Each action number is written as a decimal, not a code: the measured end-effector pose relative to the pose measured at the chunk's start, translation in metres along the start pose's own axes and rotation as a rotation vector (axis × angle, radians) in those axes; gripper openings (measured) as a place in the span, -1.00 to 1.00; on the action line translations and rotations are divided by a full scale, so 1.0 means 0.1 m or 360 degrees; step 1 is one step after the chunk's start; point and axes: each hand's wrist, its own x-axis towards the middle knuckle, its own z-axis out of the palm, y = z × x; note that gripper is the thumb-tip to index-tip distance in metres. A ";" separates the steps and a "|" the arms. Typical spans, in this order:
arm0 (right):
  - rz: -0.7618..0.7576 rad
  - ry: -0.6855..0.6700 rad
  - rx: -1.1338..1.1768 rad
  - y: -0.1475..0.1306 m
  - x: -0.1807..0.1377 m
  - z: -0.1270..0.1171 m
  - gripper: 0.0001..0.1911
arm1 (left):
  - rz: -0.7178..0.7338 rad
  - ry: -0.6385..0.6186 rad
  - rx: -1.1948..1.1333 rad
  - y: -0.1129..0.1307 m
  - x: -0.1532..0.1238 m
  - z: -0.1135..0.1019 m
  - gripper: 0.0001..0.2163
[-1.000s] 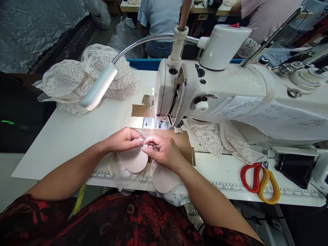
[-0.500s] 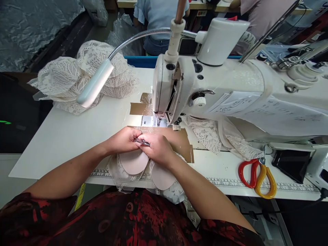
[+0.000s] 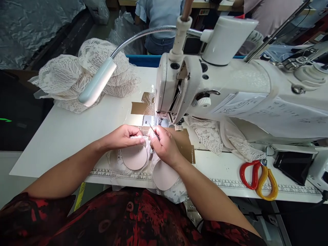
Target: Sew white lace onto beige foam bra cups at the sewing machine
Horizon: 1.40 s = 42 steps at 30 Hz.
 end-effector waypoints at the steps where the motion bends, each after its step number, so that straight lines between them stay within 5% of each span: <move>1: -0.0036 0.0008 0.0040 -0.01 -0.01 0.00 -0.82 | 0.0002 -0.0010 -0.0012 -0.01 0.00 0.00 -0.73; 16: 0.0138 0.0033 0.0371 0.06 -0.07 -0.02 -0.80 | -0.0123 -0.0094 -0.0199 0.00 0.01 -0.04 -0.83; 20: 0.0128 -0.0164 0.0606 0.03 -0.07 -0.01 -0.79 | -0.0083 -0.0149 -0.0196 0.01 0.01 -0.04 -0.83; 28: -0.0232 -0.0280 -0.0376 0.08 -0.05 -0.09 -0.81 | -0.0216 -0.0209 -0.0252 -0.03 -0.03 -0.18 -0.78; 34: 0.0017 0.0001 -0.0193 0.02 -0.04 -0.08 -0.84 | -0.0169 -0.0018 -0.0106 0.00 -0.03 -0.12 -0.79; 38: 0.0135 -0.0169 -0.0078 -0.02 -0.03 -0.04 -0.81 | 0.0037 -0.0115 -0.0160 0.00 -0.02 -0.07 -0.78; 42: 0.0197 -0.0174 -0.0148 -0.02 -0.03 -0.08 -0.76 | -0.0040 -0.0141 -0.0242 -0.02 -0.05 -0.17 -0.79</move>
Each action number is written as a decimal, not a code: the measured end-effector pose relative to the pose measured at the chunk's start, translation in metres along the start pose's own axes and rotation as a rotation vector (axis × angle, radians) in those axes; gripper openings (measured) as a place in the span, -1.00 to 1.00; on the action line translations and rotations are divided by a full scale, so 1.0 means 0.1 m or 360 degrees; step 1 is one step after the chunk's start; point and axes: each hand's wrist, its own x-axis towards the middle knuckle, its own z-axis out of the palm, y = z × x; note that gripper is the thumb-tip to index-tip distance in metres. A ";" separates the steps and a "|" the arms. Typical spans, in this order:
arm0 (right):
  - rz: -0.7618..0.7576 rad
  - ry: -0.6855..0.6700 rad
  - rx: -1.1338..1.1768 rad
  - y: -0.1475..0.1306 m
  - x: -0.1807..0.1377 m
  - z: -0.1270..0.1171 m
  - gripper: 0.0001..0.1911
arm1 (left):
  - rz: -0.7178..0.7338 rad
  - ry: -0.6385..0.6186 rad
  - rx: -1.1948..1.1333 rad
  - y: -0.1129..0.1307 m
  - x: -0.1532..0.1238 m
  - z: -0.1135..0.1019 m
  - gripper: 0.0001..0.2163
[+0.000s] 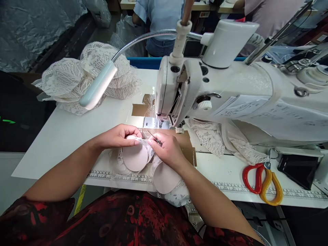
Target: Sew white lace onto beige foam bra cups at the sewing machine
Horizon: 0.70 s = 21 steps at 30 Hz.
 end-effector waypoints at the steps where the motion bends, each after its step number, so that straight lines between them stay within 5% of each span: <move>1: 0.0021 0.0019 -0.0002 0.00 0.00 -0.02 -0.76 | -0.0030 0.0038 -0.0016 0.00 -0.01 -0.03 -0.80; 5: 0.0034 0.0069 0.0004 0.01 0.00 -0.06 -0.75 | -0.0108 0.0162 -0.0150 0.02 -0.03 -0.07 -0.79; 21: 0.0031 0.0323 -0.0409 0.06 0.00 -0.06 -0.79 | 0.0023 0.0130 -0.0292 0.07 -0.04 -0.08 -0.81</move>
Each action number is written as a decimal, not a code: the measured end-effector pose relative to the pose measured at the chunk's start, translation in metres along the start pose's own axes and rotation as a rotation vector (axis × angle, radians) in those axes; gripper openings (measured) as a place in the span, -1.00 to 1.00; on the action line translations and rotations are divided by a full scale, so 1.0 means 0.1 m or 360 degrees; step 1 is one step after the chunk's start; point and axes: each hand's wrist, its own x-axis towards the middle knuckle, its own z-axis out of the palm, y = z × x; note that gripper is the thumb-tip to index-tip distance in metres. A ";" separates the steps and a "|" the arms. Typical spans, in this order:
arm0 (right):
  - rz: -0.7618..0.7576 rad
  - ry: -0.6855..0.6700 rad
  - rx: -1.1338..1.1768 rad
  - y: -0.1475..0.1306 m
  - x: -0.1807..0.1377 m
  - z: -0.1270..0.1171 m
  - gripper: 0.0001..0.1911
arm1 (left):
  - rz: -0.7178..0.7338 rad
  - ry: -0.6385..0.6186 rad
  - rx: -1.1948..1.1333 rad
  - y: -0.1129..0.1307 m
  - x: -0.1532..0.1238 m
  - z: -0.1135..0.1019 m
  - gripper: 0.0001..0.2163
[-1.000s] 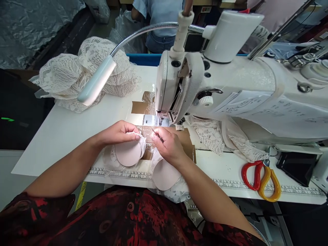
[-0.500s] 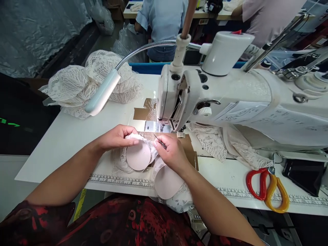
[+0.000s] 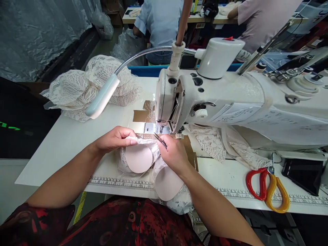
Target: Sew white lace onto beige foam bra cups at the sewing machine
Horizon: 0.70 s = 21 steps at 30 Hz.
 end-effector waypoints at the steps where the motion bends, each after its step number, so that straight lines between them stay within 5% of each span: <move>1: -0.0009 0.0022 0.0005 0.00 -0.01 0.00 -0.80 | -0.0012 0.0021 -0.0029 0.00 0.00 0.00 -0.82; 10: -0.0648 0.0264 -0.0033 -0.04 -0.17 0.08 -0.64 | -0.0061 -0.0047 -0.0101 -0.10 0.04 0.07 -0.78; 21: -0.0654 0.0183 -0.0340 -0.06 -0.16 0.17 -0.63 | -0.0012 -0.0068 -0.0059 -0.10 0.04 0.09 -0.78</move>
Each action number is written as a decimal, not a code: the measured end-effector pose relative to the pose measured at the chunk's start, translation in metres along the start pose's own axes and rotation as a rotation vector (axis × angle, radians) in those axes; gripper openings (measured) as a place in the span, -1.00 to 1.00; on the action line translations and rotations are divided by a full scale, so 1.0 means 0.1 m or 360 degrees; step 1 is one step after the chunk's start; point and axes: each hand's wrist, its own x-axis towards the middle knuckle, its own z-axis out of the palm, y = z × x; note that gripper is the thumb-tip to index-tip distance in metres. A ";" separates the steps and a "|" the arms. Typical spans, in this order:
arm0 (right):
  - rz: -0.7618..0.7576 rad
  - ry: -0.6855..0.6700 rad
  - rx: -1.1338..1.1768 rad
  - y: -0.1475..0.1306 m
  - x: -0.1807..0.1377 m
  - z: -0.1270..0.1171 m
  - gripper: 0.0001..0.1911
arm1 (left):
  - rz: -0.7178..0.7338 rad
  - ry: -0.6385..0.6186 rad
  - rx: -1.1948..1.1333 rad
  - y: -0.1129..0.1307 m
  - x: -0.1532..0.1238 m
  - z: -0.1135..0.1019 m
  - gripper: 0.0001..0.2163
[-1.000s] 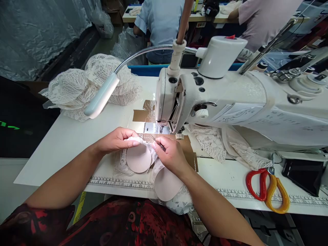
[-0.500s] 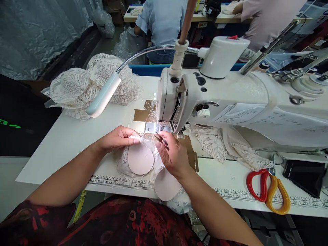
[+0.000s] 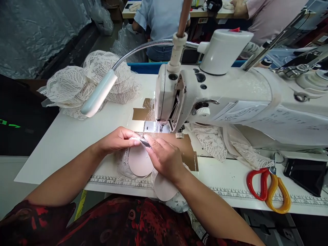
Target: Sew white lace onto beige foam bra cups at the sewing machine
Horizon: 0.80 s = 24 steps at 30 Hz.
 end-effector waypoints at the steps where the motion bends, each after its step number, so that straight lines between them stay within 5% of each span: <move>1: -0.0005 0.0010 -0.0011 0.00 0.00 0.00 -0.63 | 0.0002 0.0001 0.0000 0.00 0.00 0.00 -0.78; 9: -0.0070 0.0127 -0.0067 -0.02 0.00 0.03 -0.62 | -0.0036 -0.0004 -0.0037 0.01 0.00 0.05 -0.79; 18: -0.0056 -0.0022 -0.0058 0.01 -0.01 0.06 -0.60 | -0.0086 -0.0001 0.0047 -0.02 0.01 0.07 -0.74; 24: 0.0368 0.0008 0.0372 0.08 0.04 -0.01 -0.63 | -0.0094 0.0069 0.0082 0.00 0.02 0.05 -0.81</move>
